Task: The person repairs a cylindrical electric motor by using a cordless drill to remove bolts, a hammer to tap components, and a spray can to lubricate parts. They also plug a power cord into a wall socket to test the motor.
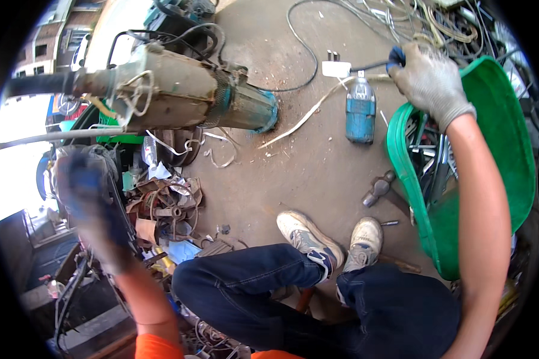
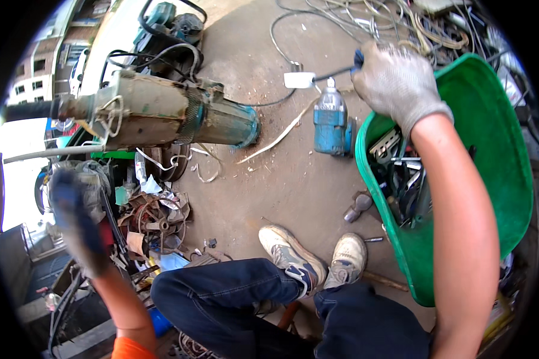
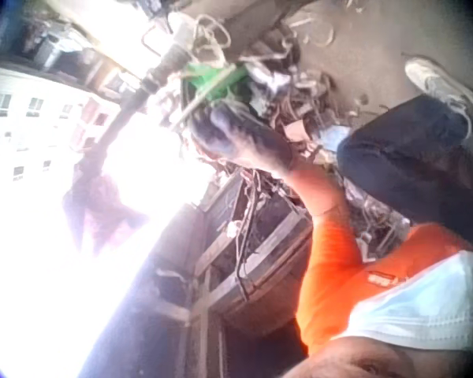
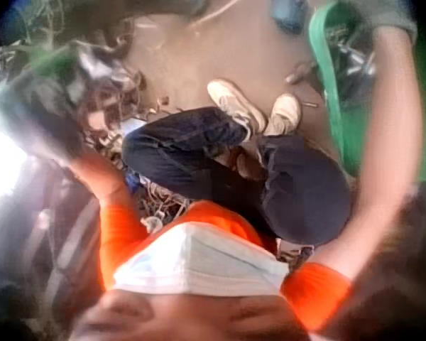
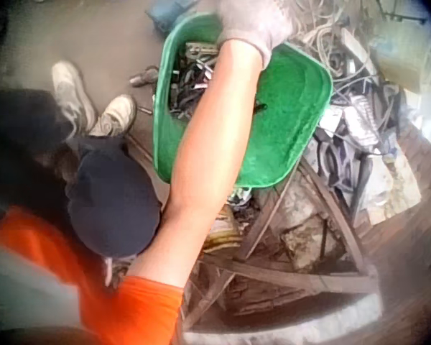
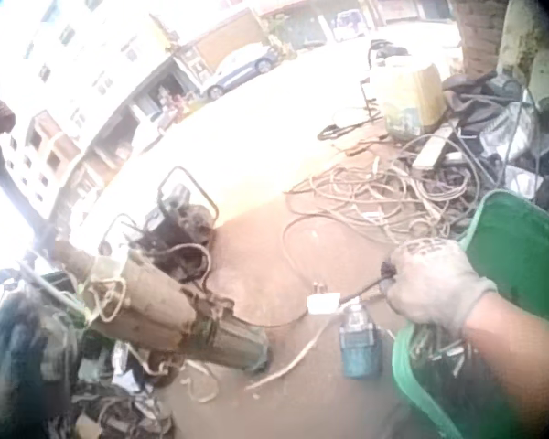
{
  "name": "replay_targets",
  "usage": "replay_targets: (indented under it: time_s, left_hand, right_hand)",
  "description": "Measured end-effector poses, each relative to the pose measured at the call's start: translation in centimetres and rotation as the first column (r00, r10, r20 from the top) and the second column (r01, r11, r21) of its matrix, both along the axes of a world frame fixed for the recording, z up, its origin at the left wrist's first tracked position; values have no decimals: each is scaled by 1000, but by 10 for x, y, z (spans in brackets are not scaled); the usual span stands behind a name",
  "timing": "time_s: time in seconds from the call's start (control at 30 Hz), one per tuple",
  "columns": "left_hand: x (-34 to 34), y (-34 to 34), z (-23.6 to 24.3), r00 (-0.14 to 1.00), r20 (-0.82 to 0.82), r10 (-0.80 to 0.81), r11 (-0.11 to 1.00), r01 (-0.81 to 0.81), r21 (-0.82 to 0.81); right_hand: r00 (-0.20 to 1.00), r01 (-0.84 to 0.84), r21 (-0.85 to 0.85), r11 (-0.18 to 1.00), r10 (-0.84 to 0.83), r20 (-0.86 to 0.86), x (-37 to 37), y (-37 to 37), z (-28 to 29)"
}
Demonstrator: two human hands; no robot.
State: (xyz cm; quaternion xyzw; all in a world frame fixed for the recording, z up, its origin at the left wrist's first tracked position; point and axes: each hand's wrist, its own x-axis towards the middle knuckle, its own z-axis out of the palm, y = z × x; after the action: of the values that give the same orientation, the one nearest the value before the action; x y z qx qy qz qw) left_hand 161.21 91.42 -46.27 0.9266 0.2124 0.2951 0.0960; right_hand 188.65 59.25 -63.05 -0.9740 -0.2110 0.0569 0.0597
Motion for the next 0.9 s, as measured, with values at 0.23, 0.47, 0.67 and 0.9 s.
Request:
replay_targets:
  time_s: [0.23,0.47,0.67,0.9]
  left_hand:
    - [127,205,104,942,17,-336,942,336,-7]
    - [224,324,133,977,51,-208,696,184,-694]
    - [295,381,112,998,64,28,606,34,-795]
    - [316,463,139,991,-26,-129,675,68,-735]
  right_hand:
    - [991,8,93,996,-20,129,-6,-4,-10]
    - [940,-126,107,986,84,332,-6,-12,-18]
    - [979,-93,212,973,50,199,-7,-16,-19]
    - [978,-81,258,963,26,209,-12,-13,-21]
